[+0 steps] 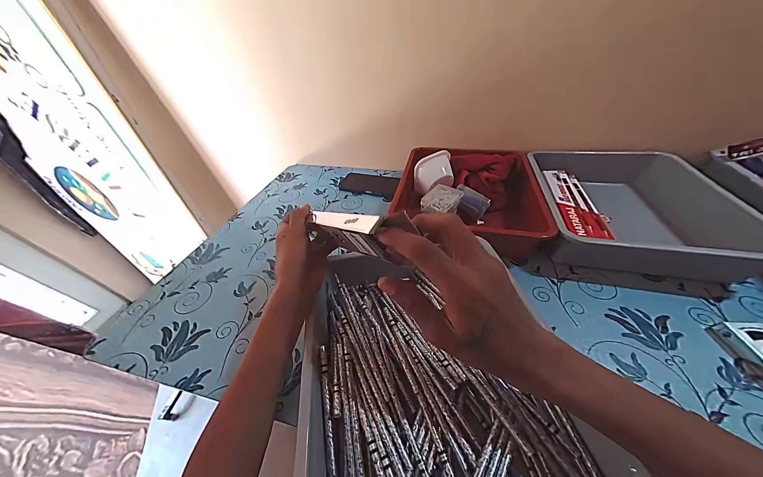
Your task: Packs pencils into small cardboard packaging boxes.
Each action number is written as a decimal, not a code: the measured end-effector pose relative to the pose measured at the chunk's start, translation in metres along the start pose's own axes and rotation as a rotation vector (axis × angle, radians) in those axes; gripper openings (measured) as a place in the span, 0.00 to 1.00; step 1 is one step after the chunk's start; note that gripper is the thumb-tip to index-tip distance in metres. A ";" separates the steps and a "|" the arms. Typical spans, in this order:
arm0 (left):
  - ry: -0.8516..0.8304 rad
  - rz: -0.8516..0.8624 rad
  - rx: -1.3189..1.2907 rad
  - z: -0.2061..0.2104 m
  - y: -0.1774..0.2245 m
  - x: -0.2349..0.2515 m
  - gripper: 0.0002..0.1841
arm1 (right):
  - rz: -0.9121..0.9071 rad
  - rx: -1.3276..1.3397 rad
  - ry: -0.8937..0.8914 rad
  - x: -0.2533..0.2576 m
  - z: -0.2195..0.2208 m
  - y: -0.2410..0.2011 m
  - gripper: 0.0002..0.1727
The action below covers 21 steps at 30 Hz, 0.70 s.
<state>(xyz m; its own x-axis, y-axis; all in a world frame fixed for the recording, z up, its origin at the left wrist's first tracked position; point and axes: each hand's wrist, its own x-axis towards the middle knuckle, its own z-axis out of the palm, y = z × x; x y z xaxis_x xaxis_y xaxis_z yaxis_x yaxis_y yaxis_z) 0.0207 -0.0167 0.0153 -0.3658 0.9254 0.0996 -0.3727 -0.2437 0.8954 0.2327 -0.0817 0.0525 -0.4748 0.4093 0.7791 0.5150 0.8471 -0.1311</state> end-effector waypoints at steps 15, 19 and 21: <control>-0.014 -0.038 0.034 0.011 0.018 -0.020 0.13 | -0.096 0.017 0.086 0.004 -0.018 -0.004 0.19; -0.038 -0.123 -0.022 0.035 0.063 -0.071 0.10 | -0.214 0.085 0.249 -0.006 -0.066 -0.035 0.13; -0.080 -0.085 -0.034 0.048 0.089 -0.096 0.11 | -0.228 0.106 0.300 -0.007 -0.096 -0.055 0.11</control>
